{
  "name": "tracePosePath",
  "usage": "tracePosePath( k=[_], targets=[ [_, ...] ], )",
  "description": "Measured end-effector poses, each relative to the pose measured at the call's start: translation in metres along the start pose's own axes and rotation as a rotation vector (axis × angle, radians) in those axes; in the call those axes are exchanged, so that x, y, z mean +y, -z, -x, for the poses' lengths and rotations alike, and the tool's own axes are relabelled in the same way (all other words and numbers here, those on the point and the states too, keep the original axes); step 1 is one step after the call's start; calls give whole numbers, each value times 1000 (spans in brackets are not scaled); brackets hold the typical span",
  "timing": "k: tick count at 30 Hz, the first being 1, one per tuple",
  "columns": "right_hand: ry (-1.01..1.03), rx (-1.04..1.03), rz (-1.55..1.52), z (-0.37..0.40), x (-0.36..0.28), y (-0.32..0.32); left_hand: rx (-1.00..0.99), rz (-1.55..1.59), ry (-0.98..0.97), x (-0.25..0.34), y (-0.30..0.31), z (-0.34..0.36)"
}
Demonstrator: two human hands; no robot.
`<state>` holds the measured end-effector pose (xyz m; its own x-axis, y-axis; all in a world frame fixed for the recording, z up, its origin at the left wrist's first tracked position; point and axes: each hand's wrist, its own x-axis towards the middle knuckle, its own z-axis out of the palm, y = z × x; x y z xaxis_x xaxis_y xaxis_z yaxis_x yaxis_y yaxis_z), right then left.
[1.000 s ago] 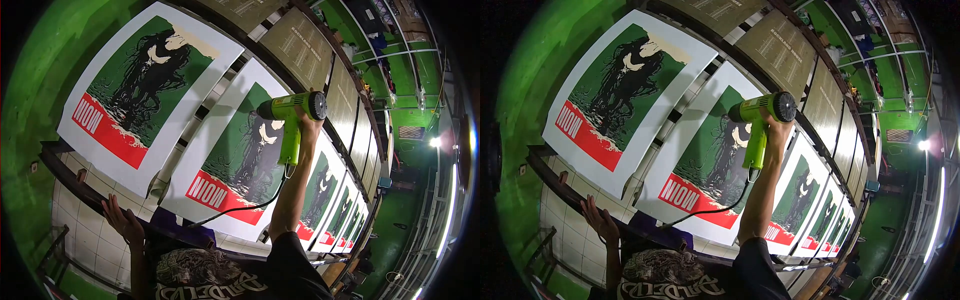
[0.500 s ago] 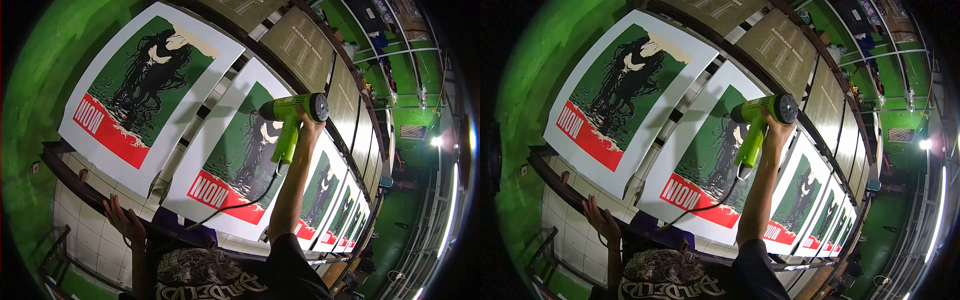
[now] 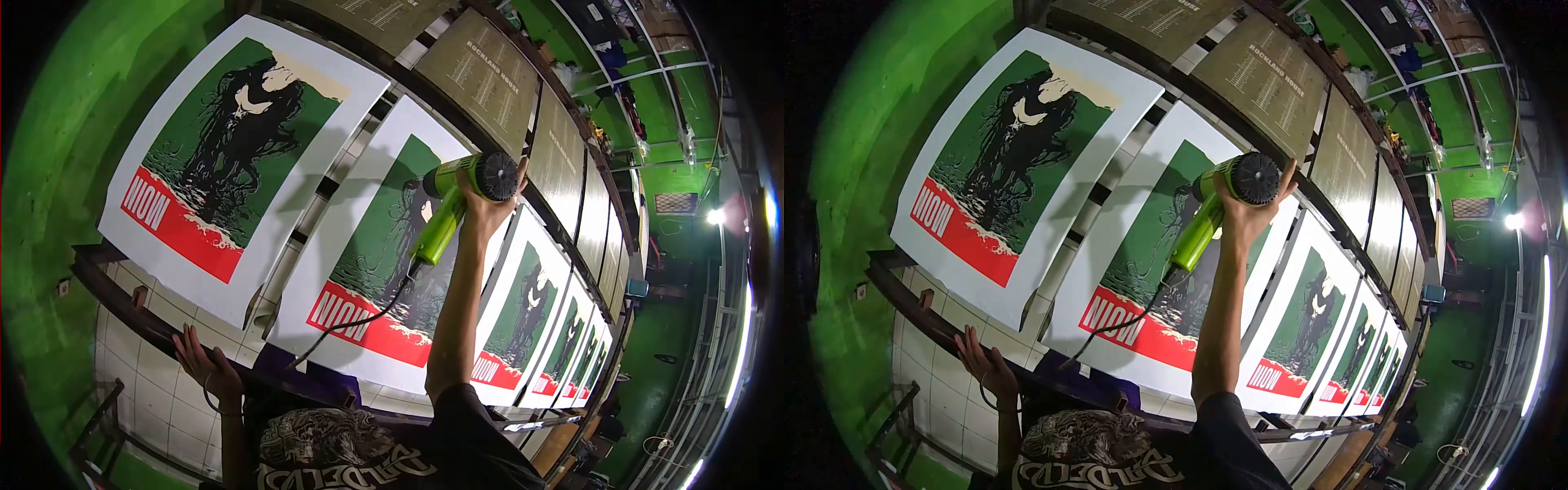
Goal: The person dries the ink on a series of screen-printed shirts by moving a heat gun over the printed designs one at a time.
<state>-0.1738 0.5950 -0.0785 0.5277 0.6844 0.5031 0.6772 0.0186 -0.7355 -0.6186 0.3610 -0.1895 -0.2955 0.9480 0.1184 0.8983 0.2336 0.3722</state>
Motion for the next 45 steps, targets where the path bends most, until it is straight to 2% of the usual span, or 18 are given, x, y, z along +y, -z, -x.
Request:
tracePosePath(
  k=[3, 5, 8, 13, 15, 16, 18, 19, 24, 26, 27, 30, 32, 34, 36, 40, 44, 45],
  targets=[
    [-7, -40, -59, -3, 3, -5, -11, -14, 1, 2, 2, -1],
    [-98, -23, -189, -3, 6, -6, -5, -11, -2, 2, 1, 0],
    [-56, -3, -34, -2, -1, -9, 1, -11, -15, 0, 0, 1],
    [-57, 10, -65, -1, 15, -10, 7, -20, -25, 0, 1, -1],
    [-182, -27, -289, -2, 19, -13, 2, -23, -17, 0, 1, -1],
    [-180, -31, -291, -3, 19, -15, 4, -23, -13, 1, 0, -2],
    [-115, 60, -313, 0, 16, -16, -1, -40, -16, 0, 1, -1],
    [-164, 112, -471, 4, 8, -21, -3, -42, -13, 0, 1, -1],
    [-110, 155, -377, 2, 14, -23, -3, -41, -2, 0, 0, -2],
    [-297, 79, -479, 0, 13, -19, 2, -43, -6, 0, 1, -3],
    [-206, 97, -377, -2, 16, -20, 3, -44, -14, 1, 1, -2],
    [-166, 32, -255, -3, 17, -17, 0, -38, -5, 2, 2, -3],
    [-191, 23, -299, -3, 15, -19, 6, -37, -8, 2, 2, -4],
    [-189, 112, -382, -3, 14, -24, 5, -38, -13, 3, 3, -2],
    [-140, 90, -298, -4, 15, -20, 1, -40, -6, 4, 4, -4],
    [-202, 29, -435, -4, 22, -18, 3, -46, -9, 4, 3, -4],
    [-171, 1, -305, -4, 19, -14, 3, -41, -4, 4, 3, -4],
    [-207, 8, -406, -3, 17, -14, 6, -40, -2, 3, 2, -3]
  ],
)
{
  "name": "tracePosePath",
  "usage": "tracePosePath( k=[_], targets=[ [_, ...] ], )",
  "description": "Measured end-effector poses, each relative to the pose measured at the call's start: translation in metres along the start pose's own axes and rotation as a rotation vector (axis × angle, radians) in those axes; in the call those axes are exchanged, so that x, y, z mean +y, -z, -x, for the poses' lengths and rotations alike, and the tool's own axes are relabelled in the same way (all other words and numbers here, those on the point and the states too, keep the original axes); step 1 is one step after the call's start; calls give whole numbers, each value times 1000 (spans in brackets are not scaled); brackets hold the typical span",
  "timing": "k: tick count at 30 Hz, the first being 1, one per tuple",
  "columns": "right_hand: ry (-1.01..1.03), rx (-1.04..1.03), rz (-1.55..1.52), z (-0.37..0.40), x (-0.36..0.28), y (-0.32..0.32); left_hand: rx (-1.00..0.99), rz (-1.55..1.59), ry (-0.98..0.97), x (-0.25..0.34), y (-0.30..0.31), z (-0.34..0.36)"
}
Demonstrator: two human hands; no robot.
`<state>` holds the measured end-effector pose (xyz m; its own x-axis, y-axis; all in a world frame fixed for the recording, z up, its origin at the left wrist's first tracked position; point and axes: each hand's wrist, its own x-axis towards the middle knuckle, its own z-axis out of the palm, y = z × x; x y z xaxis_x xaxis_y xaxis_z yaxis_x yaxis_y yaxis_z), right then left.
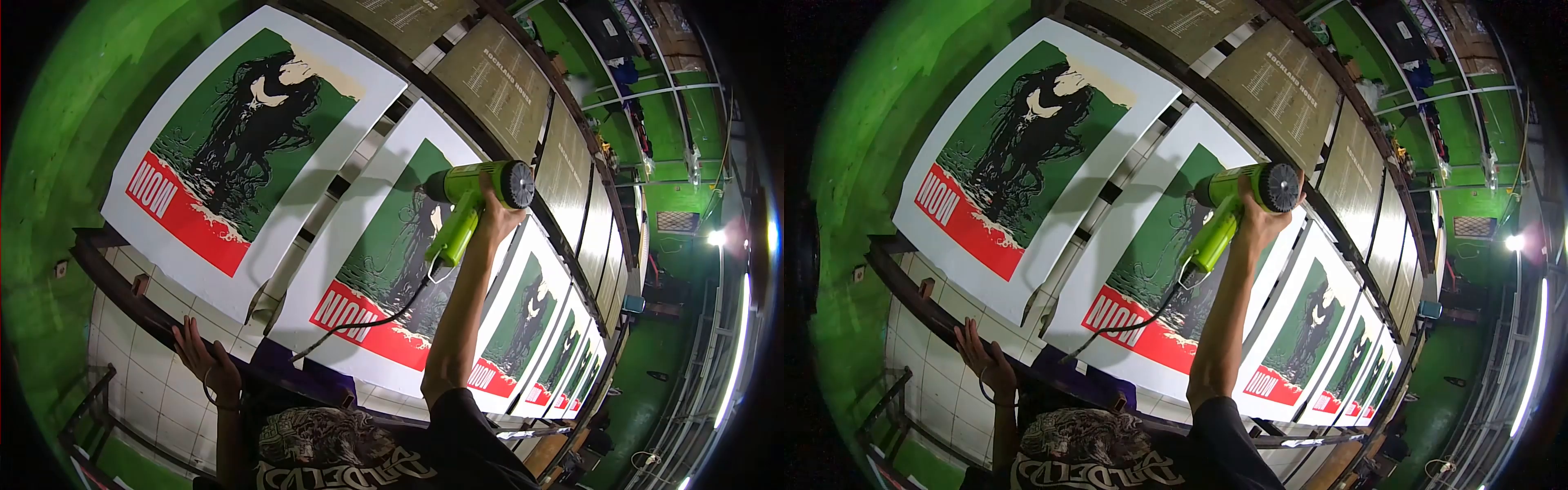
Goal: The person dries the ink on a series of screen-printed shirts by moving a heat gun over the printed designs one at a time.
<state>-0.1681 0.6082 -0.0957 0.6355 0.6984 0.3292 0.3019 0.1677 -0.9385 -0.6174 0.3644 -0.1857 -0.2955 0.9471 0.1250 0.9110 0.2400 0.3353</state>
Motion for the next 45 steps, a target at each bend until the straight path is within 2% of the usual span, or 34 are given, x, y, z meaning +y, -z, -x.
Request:
tracePosePath(
  k=[3, 5, 7, 11, 13, 19, 21, 25, 27, 29, 30, 33, 35, 37, 45],
  targets=[
    [-36, 4, -126, -2, 5, 4, 7, 9, -11, -1, -1, 0],
    [-5, -54, 47, -7, 7, 7, 1, 5, -8, -1, 0, 0],
    [36, -46, 60, -9, 8, 6, -1, 0, 1, -1, 0, -1],
    [174, 70, -16, -8, 11, 3, -4, 5, -6, -1, 0, 0],
    [164, -28, 175, -7, 3, 5, -4, 5, 0, -1, 0, -1],
    [117, -27, 138, -7, 6, 3, -10, -4, 0, -2, -1, 0],
    [2, -64, -18, -5, 9, 4, -12, 11, 3, -2, -1, 1],
    [75, -72, 129, -7, 3, -2, -1, 15, -2, -1, 0, -1],
    [114, -67, 80, -1, -4, -7, -28, 9, 22, 2, 3, -2],
    [-110, -37, -140, 2, -5, -7, -15, 13, 10, 2, 3, -2],
    [-35, -27, -4, -1, -6, -7, -1, 16, -5, 2, 2, -2],
    [8, -46, -23, 3, -12, -10, -9, 9, 2, 0, 1, -1],
    [8, -60, 25, -1, -4, -4, -1, 12, 1, 2, 2, -2],
    [-69, -24, -84, 3, -16, -10, 3, 13, -4, 2, 3, -2],
    [-50, -35, -96, 7, -18, -12, -12, 37, -9, -1, 1, 0]
  ],
)
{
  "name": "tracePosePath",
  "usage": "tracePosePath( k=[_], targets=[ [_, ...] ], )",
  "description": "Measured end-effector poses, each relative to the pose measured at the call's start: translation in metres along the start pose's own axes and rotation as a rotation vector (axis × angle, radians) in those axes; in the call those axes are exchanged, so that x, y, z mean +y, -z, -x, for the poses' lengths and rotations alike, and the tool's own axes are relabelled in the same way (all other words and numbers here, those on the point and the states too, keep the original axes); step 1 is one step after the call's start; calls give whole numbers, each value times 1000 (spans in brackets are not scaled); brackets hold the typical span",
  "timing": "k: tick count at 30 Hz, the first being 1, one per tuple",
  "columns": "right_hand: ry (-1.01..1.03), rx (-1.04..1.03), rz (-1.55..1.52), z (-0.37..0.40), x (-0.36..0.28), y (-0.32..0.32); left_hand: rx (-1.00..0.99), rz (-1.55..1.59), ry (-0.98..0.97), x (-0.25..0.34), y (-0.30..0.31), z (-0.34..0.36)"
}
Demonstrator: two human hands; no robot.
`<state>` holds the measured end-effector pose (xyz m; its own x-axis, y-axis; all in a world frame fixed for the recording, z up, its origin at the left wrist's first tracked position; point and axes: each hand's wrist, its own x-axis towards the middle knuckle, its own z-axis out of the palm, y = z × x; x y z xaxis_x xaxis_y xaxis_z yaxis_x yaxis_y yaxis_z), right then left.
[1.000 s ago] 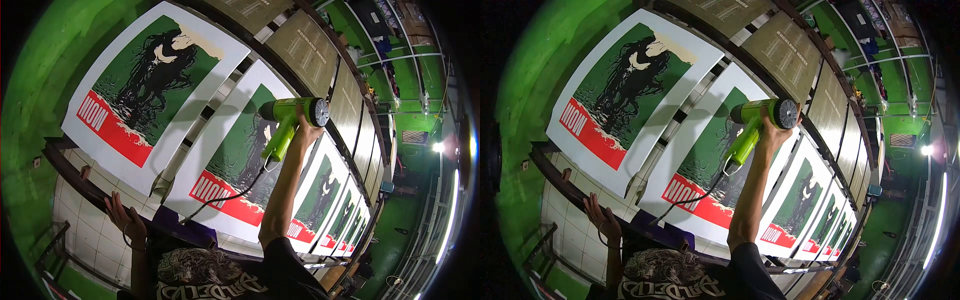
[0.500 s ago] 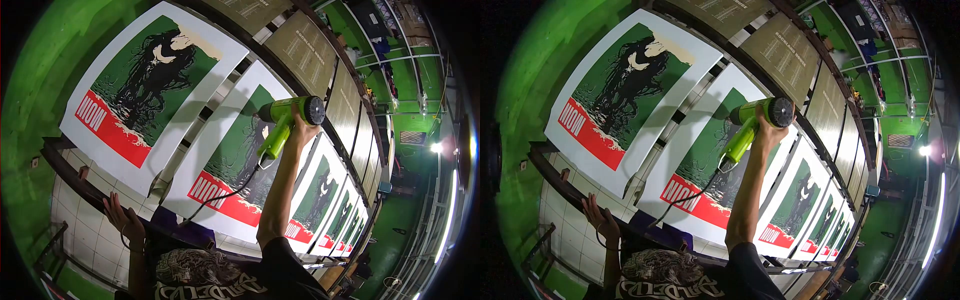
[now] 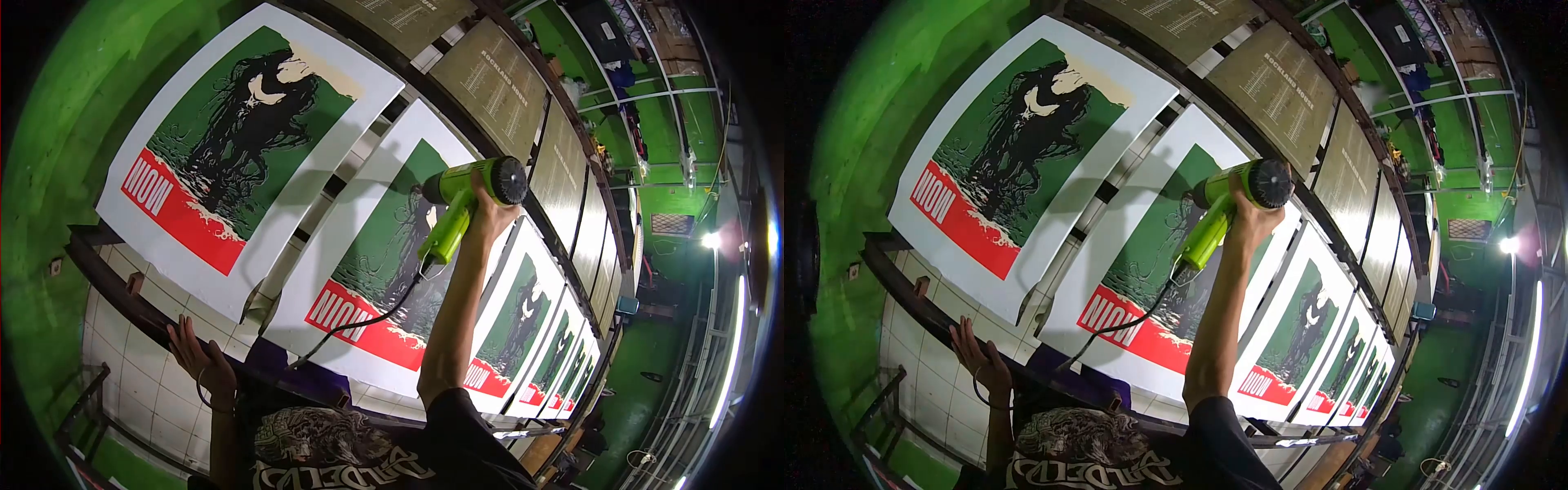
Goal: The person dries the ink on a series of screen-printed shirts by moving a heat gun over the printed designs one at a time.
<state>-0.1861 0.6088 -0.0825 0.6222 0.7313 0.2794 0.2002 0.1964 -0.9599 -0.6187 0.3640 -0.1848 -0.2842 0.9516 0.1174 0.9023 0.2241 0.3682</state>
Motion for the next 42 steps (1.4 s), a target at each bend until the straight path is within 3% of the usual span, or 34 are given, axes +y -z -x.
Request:
tracePosePath(
  k=[2, 4, 9, 12, 14, 16, 20, 24, 32, 34, 38, 42],
  targets=[
    [58, 20, 35, 3, -7, -4, 0, -6, -5, -2, -1, 0],
    [-69, -32, 62, 3, -11, 2, -1, -12, -5, -2, -2, 0],
    [61, -16, 71, 4, -9, -4, 13, -22, -6, 0, -1, -1],
    [-42, -37, 67, 3, -8, 1, 15, -17, -1, 1, 0, -1],
    [-32, -24, 13, 3, -4, 2, 4, -25, 2, 1, 0, 1],
    [40, -75, 150, 1, -3, 0, 2, -35, 6, 1, 0, -1],
    [-66, 8, 5, 5, -6, 0, 5, -19, -9, -1, -1, 2],
    [-7, -63, 86, 6, -14, 0, 3, -17, -13, -4, -2, 1],
    [23, 8, 22, -3, -9, 12, -10, -20, 11, -3, -1, 1],
    [-51, 10, 37, -5, -8, 19, -12, -12, 7, -2, -1, 2],
    [73, 42, 147, -6, -10, 19, 13, -19, -1, 1, -1, -1],
    [-1, 72, 23, -5, -9, 22, 9, -27, 0, 0, -1, 1]
  ],
)
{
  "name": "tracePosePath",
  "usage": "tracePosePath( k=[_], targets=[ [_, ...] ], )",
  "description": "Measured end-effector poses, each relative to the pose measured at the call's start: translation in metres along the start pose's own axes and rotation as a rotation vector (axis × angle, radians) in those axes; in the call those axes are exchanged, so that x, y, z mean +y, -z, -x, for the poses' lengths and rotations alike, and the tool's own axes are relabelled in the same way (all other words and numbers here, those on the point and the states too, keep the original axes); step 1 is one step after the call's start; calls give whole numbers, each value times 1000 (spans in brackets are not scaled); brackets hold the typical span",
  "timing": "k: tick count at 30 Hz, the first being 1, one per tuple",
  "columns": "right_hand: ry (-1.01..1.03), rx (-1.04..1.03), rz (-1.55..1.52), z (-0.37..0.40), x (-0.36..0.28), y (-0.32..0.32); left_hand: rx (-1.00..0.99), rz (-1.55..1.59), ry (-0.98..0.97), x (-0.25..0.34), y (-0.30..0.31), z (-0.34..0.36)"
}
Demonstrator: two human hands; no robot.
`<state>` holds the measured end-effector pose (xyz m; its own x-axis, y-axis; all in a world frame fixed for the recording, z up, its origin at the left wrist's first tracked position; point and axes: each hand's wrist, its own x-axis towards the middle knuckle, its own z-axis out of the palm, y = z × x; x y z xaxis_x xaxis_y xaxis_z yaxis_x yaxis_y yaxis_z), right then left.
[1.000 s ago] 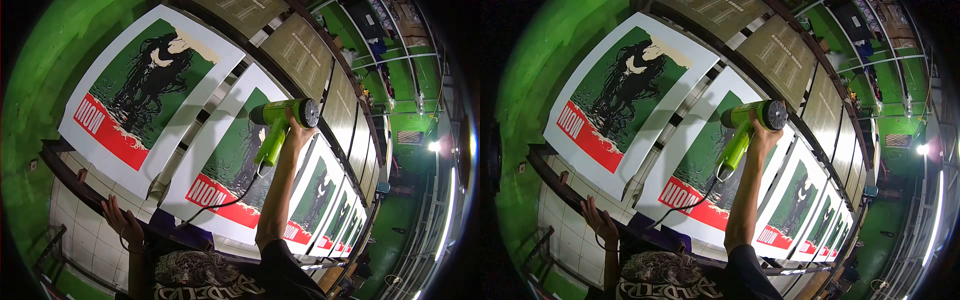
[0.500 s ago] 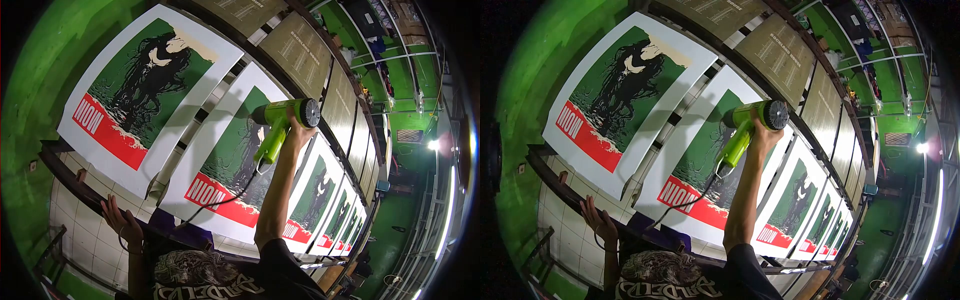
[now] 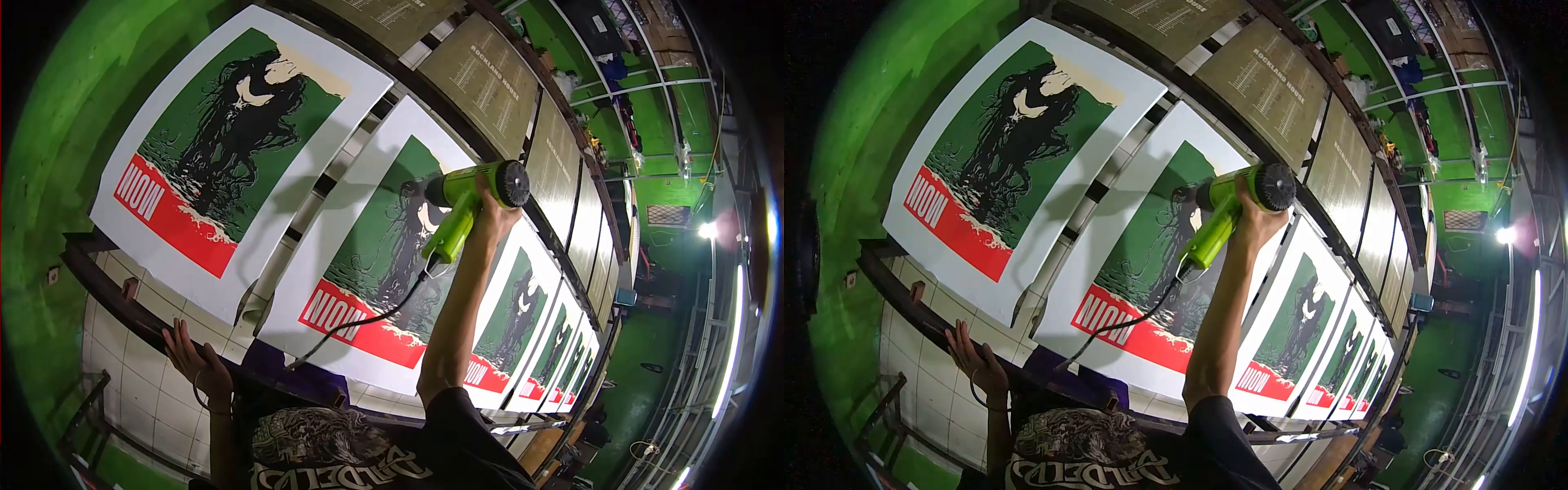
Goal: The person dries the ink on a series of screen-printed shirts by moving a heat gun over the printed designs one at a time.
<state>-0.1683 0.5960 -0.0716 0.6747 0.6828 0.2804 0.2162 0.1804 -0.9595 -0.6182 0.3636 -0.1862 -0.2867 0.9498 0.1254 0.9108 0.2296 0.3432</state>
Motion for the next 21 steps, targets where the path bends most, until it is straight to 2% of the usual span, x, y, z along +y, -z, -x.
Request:
tracePosePath(
  k=[2, 3, 6, 10, 14, 19, 21],
  targets=[
    [33, -25, 115, 2, -8, -4, -4, 3, -2, 1, 1, -1],
    [82, 0, 58, 3, -10, -7, -8, 6, -1, 1, 2, -1],
    [57, 6, -10, 1, -5, -2, -5, 5, -1, 1, 1, 0],
    [92, -28, 85, 4, -11, 1, 3, 9, 0, 2, 1, -1],
    [39, 55, 86, 2, -1, 5, -1, 23, 2, 0, 1, 1],
    [50, 52, -40, -3, 4, 10, -1, 21, 5, -3, -2, 2],
    [61, 48, 24, -5, 9, 15, 1, 30, 10, 0, 0, 1]
  ],
)
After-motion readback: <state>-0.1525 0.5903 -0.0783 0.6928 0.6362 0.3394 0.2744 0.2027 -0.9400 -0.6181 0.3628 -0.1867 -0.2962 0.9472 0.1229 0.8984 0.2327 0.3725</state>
